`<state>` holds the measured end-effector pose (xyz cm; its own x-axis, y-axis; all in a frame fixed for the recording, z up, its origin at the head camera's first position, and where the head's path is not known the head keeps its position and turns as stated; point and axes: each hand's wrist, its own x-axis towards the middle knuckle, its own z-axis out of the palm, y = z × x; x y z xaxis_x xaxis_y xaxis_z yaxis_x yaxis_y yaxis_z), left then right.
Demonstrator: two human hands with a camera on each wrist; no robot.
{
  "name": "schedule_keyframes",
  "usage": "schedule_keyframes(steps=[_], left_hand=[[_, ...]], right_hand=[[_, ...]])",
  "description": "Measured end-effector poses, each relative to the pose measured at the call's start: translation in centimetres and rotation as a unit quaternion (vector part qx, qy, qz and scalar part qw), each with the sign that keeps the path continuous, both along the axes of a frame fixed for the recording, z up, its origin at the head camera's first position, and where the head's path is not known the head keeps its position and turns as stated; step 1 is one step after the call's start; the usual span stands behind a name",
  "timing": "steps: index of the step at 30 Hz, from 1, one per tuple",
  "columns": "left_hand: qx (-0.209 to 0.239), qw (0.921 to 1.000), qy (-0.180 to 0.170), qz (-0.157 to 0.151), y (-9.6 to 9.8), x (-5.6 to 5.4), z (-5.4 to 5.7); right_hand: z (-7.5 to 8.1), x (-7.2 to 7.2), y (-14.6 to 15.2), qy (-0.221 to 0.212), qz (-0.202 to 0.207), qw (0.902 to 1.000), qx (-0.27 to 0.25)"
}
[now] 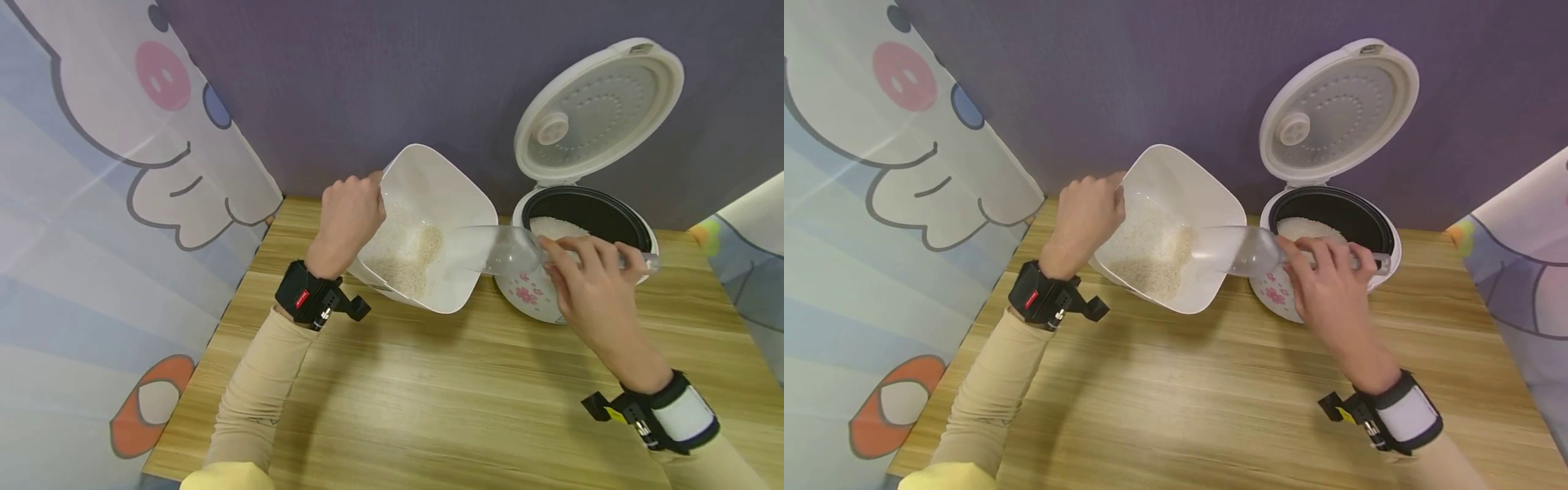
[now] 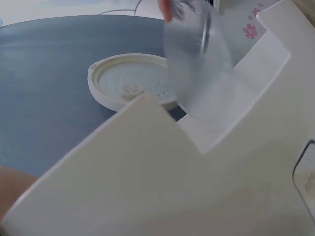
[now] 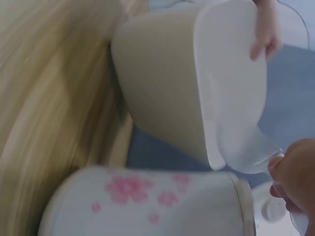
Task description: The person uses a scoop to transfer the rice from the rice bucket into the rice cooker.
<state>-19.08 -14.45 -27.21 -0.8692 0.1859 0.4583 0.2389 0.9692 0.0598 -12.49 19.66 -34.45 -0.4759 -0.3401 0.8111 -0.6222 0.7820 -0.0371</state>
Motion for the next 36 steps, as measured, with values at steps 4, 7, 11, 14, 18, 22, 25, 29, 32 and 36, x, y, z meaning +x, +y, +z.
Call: schedule_keyframes(steps=[4,7,11,14,18,22,25,29,32,36], left_hand=[[-0.002,1.0,-0.003,0.003,0.1,0.1,0.0],[-0.004,1.0,-0.002,0.003,0.2,0.3,0.1],[-0.005,1.0,0.001,0.0,0.3,0.6,0.2],[-0.006,1.0,0.002,-0.003,0.4,0.7,0.2],[-0.008,1.0,0.003,-0.004,0.5,0.8,0.1],[-0.008,0.9999,0.009,-0.009,0.6,0.8,0.1],[-0.008,0.9998,0.013,-0.016,0.7,0.8,0.1],[-0.006,0.9997,0.008,-0.02,0.9,0.7,0.2],[-0.005,0.9998,0.007,-0.017,1.0,0.5,0.2],[-0.003,0.9998,0.009,-0.015,0.8,0.3,0.1]], right_hand=[[-0.5,-0.4,-1.6,0.011,0.002,0.9985,0.053],[-0.5,-0.9,-2.5,0.023,-0.006,0.9939,0.108],[-0.3,-1.8,-3.8,0.053,-0.017,0.9814,0.184],[-0.5,-2.4,-5.1,0.077,-0.019,0.9721,0.221],[-0.8,-3.0,-6.7,0.085,-0.022,0.9599,0.266],[-1.2,-3.4,-8.0,0.075,-0.022,0.9535,0.291],[-1.5,-3.5,-8.8,0.065,-0.02,0.9511,0.301],[-1.8,-3.6,-9.5,0.05,-0.025,0.9504,0.306],[-1.8,-3.5,-9.9,0.031,-0.025,0.9552,0.293],[-1.6,-3.2,-10.5,0.007,-0.032,0.9569,0.288]])
